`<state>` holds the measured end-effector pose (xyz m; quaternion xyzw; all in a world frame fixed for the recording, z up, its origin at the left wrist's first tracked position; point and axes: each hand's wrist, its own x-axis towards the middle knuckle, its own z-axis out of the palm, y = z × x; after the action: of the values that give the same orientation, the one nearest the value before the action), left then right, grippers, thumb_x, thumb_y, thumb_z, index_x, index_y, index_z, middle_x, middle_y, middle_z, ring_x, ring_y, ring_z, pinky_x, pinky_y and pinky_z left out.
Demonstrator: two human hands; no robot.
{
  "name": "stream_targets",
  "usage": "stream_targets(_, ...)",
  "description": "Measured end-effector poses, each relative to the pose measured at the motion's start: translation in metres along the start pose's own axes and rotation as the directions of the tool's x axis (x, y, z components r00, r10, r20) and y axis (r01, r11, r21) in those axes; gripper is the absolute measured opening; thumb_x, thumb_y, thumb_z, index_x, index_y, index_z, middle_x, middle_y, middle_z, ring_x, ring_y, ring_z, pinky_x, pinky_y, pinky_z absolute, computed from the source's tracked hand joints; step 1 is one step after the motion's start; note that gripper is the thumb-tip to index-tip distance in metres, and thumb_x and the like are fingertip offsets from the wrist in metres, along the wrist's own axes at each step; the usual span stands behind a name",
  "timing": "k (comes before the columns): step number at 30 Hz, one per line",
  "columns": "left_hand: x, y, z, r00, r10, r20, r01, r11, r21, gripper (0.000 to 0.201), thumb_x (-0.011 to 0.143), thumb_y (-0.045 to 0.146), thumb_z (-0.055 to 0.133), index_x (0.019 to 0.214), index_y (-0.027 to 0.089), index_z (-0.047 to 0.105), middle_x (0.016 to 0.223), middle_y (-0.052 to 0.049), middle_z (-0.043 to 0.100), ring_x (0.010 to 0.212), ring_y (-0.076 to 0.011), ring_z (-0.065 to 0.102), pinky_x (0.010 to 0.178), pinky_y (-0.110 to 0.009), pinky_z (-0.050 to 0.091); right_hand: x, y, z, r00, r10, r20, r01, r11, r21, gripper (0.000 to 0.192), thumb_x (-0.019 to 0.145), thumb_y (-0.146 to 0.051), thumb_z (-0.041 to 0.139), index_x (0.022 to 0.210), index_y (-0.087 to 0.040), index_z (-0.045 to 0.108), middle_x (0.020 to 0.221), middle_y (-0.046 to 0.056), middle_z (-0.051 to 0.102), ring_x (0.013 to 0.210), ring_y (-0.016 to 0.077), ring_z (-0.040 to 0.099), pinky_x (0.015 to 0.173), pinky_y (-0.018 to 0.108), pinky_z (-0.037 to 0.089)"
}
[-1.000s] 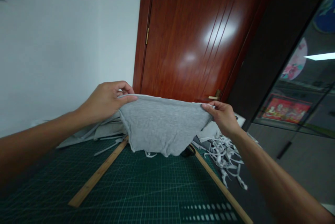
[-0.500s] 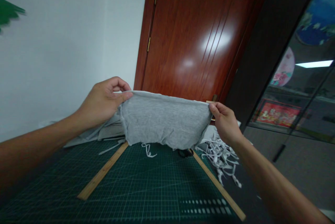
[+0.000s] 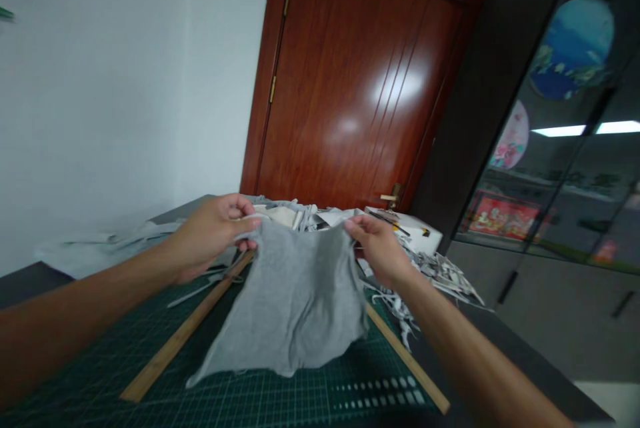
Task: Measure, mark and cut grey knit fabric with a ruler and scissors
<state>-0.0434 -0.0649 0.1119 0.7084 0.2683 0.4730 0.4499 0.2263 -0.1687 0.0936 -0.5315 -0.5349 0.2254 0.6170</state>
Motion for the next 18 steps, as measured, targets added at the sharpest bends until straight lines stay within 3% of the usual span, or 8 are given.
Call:
stream_targets(3,-0.002,-0.014,0.023,0.984,0.001,0.181,-0.012,0.998,0.064,0.026,0.072,0.04,0.083,0.078,0.023,0.065,0.067,0.0,0.069,0.06,-0.0203,0.063,0.056,-0.029,0.042,-0.008,0.015,0.042,0.986,0.026,0.165,-0.03,0.999,0.024,0.035,0.077,-0.053,0.083,0.082,-0.025,0.064,0.067,-0.003,0.063,0.055,0.0179,0.057,0.054,0.031,0.05)
stream_targets(6,0.004,-0.031,0.023,0.964,0.079,0.255,-0.123,0.979,0.162,0.022,0.076,0.044,0.079,0.08,0.024,0.07,0.075,-0.001,0.073,0.07,-0.024,0.067,0.063,-0.031,0.044,-0.012,0.03,0.065,0.976,0.009,0.219,-0.016,0.999,0.032,0.022,0.085,-0.041,0.077,0.081,-0.024,0.065,0.066,-0.004,0.058,0.058,0.017,0.053,0.055,0.029,0.045)
stream_targets(8,0.01,-0.04,0.009,0.971,0.082,0.225,-0.125,0.974,0.187,0.022,0.078,0.046,0.077,0.081,0.025,0.07,0.076,-0.001,0.074,0.072,-0.0258,0.069,0.065,-0.032,0.047,-0.014,0.037,0.065,0.983,-0.02,0.18,0.013,0.999,0.04,0.018,0.09,-0.038,0.072,0.084,-0.023,0.064,0.069,-0.004,0.055,0.063,0.0168,0.049,0.057,0.028,0.041)
stream_targets(11,0.017,-0.049,-0.022,0.982,-0.015,0.191,-0.02,0.984,0.178,0.028,0.08,0.052,0.079,0.089,0.028,0.071,0.082,-0.001,0.079,0.077,-0.0275,0.072,0.07,-0.034,0.052,-0.017,0.042,0.049,0.995,-0.062,0.081,0.058,0.997,0.056,0.02,0.095,-0.042,0.068,0.089,-0.024,0.063,0.077,-0.003,0.054,0.073,0.0181,0.048,0.062,0.028,0.04)
stream_targets(14,0.016,-0.053,-0.041,0.991,-0.134,0.01,0.13,0.977,0.17,0.038,0.073,0.055,0.084,0.095,0.029,0.068,0.077,0.003,0.077,0.072,-0.024,0.069,0.064,-0.029,0.051,-0.017,0.046,0.037,0.997,-0.057,0.041,0.054,0.995,0.078,0.026,0.099,-0.048,0.067,0.092,-0.024,0.061,0.08,-0.003,0.054,0.075,0.0174,0.047,0.065,0.027,0.04)
stream_targets(16,0.012,-0.054,-0.037,0.978,-0.201,-0.064,0.208,0.97,0.127,0.042,0.068,0.054,0.086,0.096,0.028,0.067,0.075,0.004,0.075,0.07,-0.0223,0.068,0.061,-0.027,0.051,-0.017,0.051,0.039,0.994,-0.005,0.106,-0.005,0.996,0.091,0.031,0.096,-0.052,0.073,0.102,-0.023,0.062,0.072,-0.005,0.052,0.063,0.0153,0.043,0.056,0.026,0.035)
stream_targets(18,0.006,-0.052,-0.018,0.975,-0.214,-0.049,0.219,0.969,0.112,0.043,0.064,0.056,0.083,0.091,0.026,0.066,0.072,0.003,0.073,0.065,-0.0222,0.068,0.057,-0.028,0.053,-0.018,0.059,0.052,0.968,0.083,0.236,-0.11,0.988,0.107,0.056,0.084,-0.053,0.087,0.121,-0.022,0.061,0.065,-0.009,0.053,0.053,0.0132,0.038,0.048,0.024,0.029)
